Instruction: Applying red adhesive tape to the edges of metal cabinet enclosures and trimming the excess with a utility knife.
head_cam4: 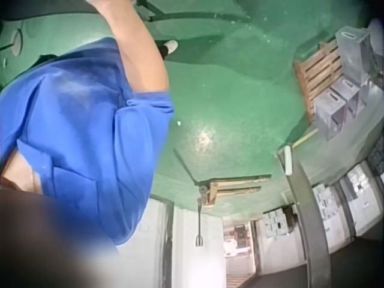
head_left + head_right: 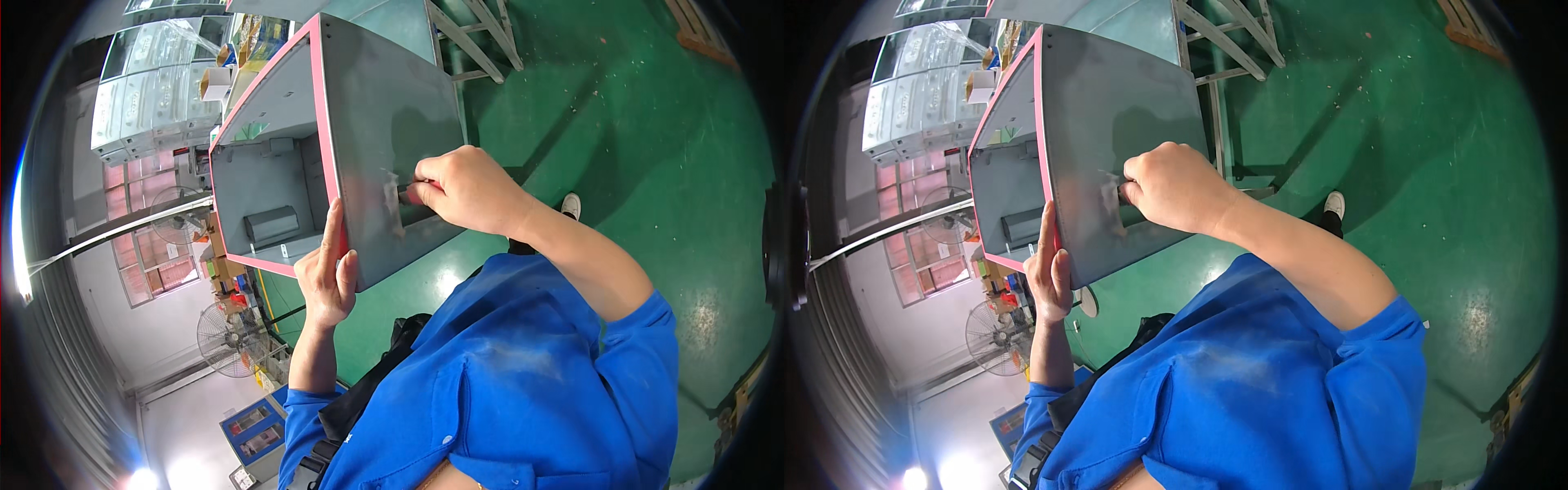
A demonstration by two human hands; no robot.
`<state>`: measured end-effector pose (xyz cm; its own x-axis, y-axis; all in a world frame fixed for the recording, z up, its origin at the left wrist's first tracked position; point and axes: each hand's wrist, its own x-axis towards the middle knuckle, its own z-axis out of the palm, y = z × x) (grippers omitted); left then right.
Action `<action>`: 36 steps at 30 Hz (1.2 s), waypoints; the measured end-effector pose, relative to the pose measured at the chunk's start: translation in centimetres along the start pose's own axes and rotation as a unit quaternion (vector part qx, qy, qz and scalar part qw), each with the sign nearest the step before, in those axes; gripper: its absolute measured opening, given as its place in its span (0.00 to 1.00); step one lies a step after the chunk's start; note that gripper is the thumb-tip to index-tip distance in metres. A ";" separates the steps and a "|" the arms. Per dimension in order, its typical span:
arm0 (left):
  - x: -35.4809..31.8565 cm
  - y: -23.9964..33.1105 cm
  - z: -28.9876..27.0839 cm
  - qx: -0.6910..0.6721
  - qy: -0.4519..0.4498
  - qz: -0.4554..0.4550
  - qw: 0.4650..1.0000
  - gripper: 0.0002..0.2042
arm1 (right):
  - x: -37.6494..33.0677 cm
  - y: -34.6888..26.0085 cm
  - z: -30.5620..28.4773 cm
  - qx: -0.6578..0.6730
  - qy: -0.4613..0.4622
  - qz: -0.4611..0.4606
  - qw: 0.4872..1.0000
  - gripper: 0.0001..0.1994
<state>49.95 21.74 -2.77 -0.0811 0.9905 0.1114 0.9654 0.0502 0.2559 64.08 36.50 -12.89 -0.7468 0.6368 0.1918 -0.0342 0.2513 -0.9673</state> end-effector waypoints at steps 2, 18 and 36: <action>0.0 -0.1 0.0 0.002 -0.001 -0.002 1.000 0.26 | 0.0 0.3 0.3 -0.005 0.006 -0.023 1.000 0.07; -0.2 0.2 -0.1 0.003 -0.028 -0.037 0.999 0.27 | 0.9 1.8 0.7 0.034 0.063 -0.010 0.997 0.07; 0.1 0.3 0.0 -0.001 -0.010 -0.008 1.000 0.26 | -2.9 3.9 1.0 0.352 -0.063 0.213 0.910 0.08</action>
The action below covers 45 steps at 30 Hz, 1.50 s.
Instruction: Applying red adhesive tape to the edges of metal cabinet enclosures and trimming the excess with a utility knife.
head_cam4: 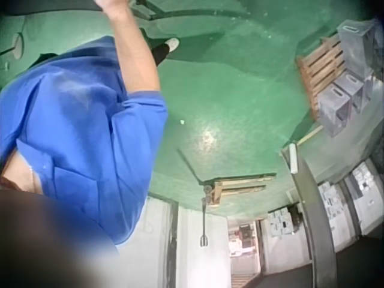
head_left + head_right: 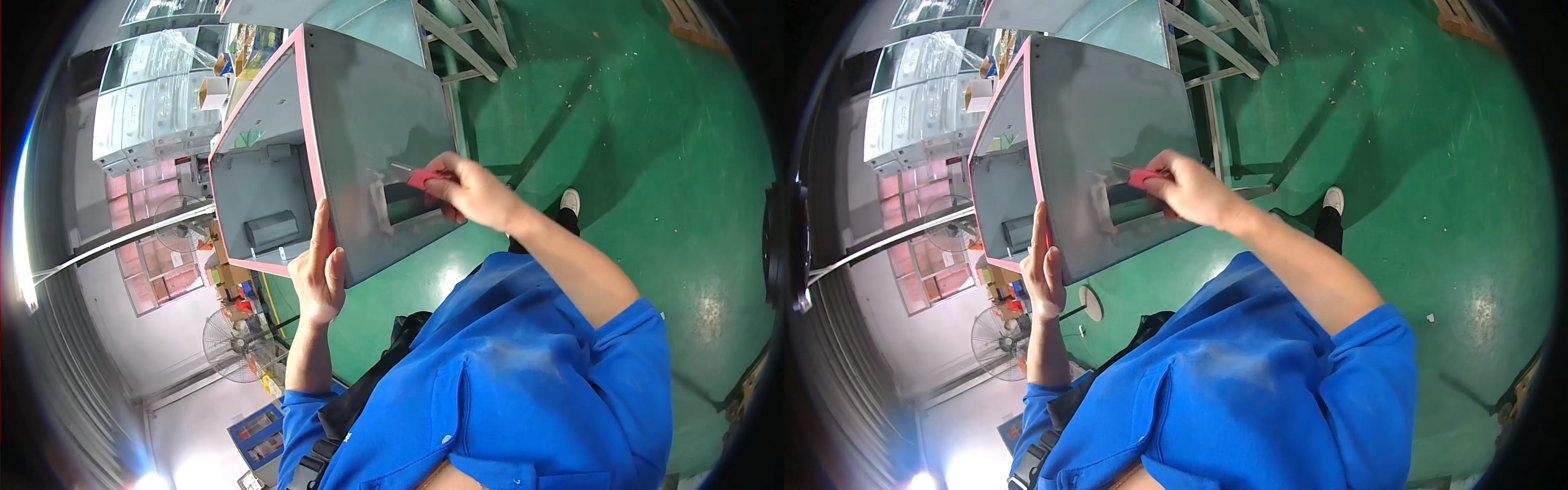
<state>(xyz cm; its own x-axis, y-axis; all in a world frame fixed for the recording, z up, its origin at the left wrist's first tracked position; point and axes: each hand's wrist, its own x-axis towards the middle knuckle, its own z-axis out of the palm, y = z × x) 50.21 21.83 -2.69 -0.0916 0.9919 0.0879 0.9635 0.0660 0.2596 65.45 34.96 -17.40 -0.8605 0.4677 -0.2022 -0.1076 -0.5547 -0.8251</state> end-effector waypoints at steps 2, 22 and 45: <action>0.2 0.1 -0.1 0.014 0.003 0.015 1.000 0.26 | 0.2 1.9 1.5 -0.117 0.085 -0.150 0.978 0.08; -0.1 0.0 -0.1 0.006 -0.005 0.004 1.000 0.26 | 2.1 -4.1 1.9 -0.315 0.043 -0.097 0.943 0.08; -0.5 0.6 -0.2 0.034 -0.003 -0.033 0.999 0.24 | 3.9 -3.8 0.4 -0.231 -0.053 -0.002 0.972 0.09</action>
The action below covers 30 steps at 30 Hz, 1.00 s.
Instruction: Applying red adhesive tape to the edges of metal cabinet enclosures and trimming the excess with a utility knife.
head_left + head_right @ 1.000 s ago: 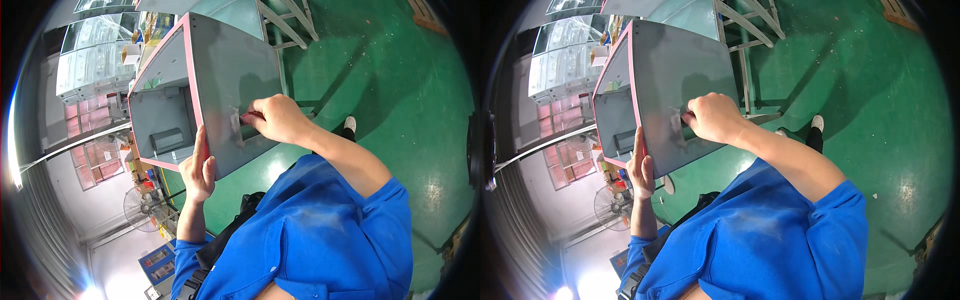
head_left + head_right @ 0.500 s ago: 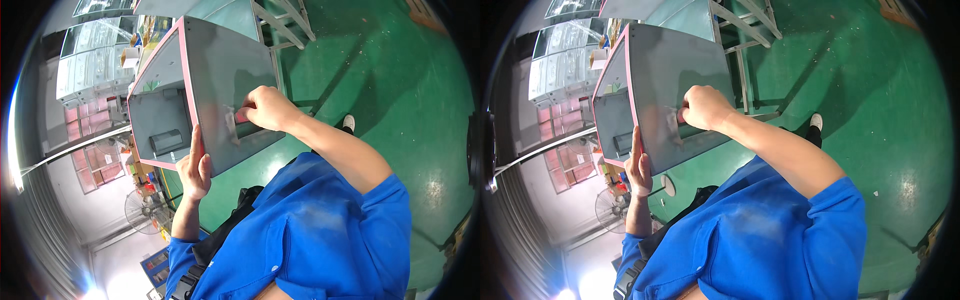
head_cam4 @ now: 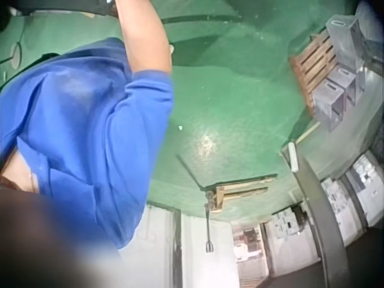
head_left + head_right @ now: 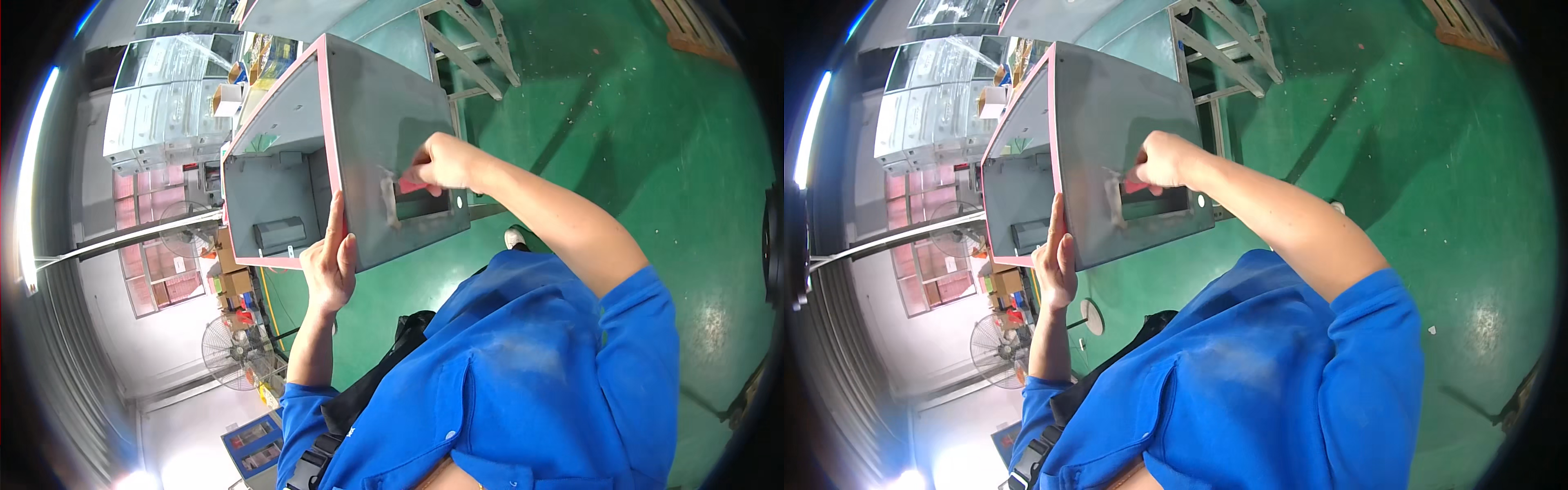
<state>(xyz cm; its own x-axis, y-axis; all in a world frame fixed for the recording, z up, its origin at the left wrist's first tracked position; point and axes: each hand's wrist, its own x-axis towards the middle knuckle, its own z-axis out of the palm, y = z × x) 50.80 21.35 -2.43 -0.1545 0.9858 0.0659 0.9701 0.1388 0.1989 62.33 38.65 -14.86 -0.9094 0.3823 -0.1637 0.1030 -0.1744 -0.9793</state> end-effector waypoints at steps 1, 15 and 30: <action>-0.1 0.1 -0.1 0.003 0.002 0.003 1.000 0.25 | -0.5 0.1 0.1 -0.021 -0.014 0.000 1.000 0.09; 0.2 -0.1 0.4 -0.007 0.028 0.033 0.999 0.25 | -2.9 4.1 5.2 0.321 0.109 -0.062 0.939 0.09; 0.3 -0.4 0.6 -0.027 0.034 0.021 0.999 0.25 | -3.3 0.0 6.5 0.578 0.121 -0.045 0.805 0.11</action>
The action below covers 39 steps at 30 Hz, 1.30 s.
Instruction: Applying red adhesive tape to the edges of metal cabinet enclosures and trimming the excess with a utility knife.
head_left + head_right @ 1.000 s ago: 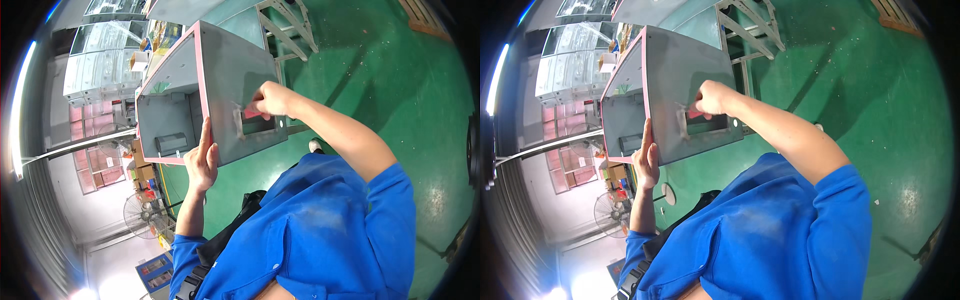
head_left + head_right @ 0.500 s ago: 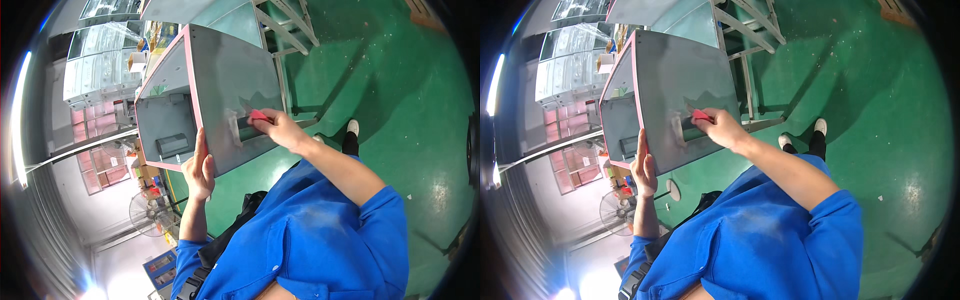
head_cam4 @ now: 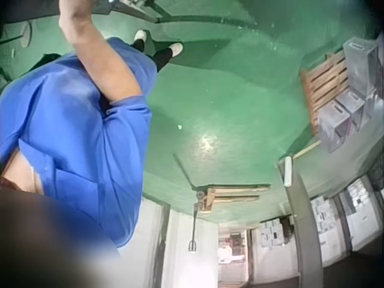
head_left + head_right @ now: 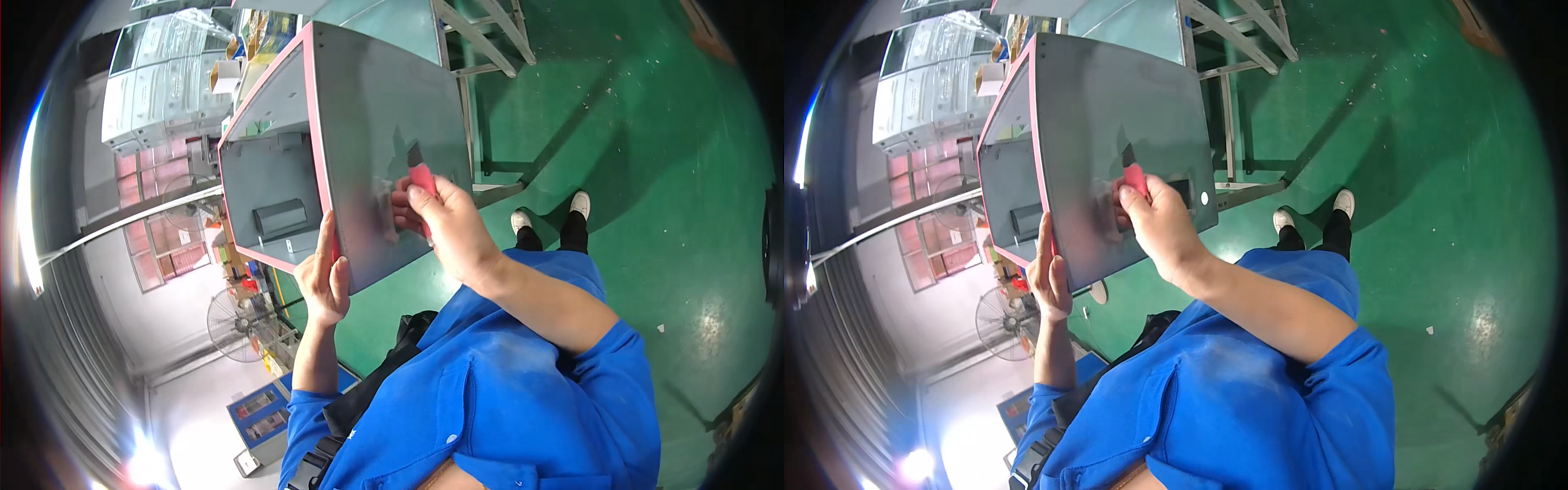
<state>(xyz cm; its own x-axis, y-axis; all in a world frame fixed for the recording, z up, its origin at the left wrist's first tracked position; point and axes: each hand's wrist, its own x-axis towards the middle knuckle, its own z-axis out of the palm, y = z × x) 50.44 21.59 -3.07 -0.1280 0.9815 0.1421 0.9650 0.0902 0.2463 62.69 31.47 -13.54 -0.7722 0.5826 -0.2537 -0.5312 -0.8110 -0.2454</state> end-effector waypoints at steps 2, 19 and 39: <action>0.0 -0.1 0.1 -0.007 0.002 -0.001 1.000 0.25 | 0.4 -1.3 0.7 0.025 0.013 0.062 0.998 0.10; 0.1 -0.1 -0.2 0.003 0.019 -0.002 1.000 0.24 | -0.2 -1.7 0.5 -0.062 0.024 0.032 0.997 0.10; -1.3 0.8 1.6 -0.066 0.082 -0.217 0.971 0.37 | -2.0 0.1 -10.5 -0.273 0.037 -0.041 0.960 0.14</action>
<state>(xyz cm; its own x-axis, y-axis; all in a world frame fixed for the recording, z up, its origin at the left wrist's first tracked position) 51.79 20.68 -4.62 -0.5607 0.8150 0.1463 0.7762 0.4558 0.4356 67.80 30.79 -22.87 -0.6976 0.6619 -0.2743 -0.3113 -0.6249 -0.7159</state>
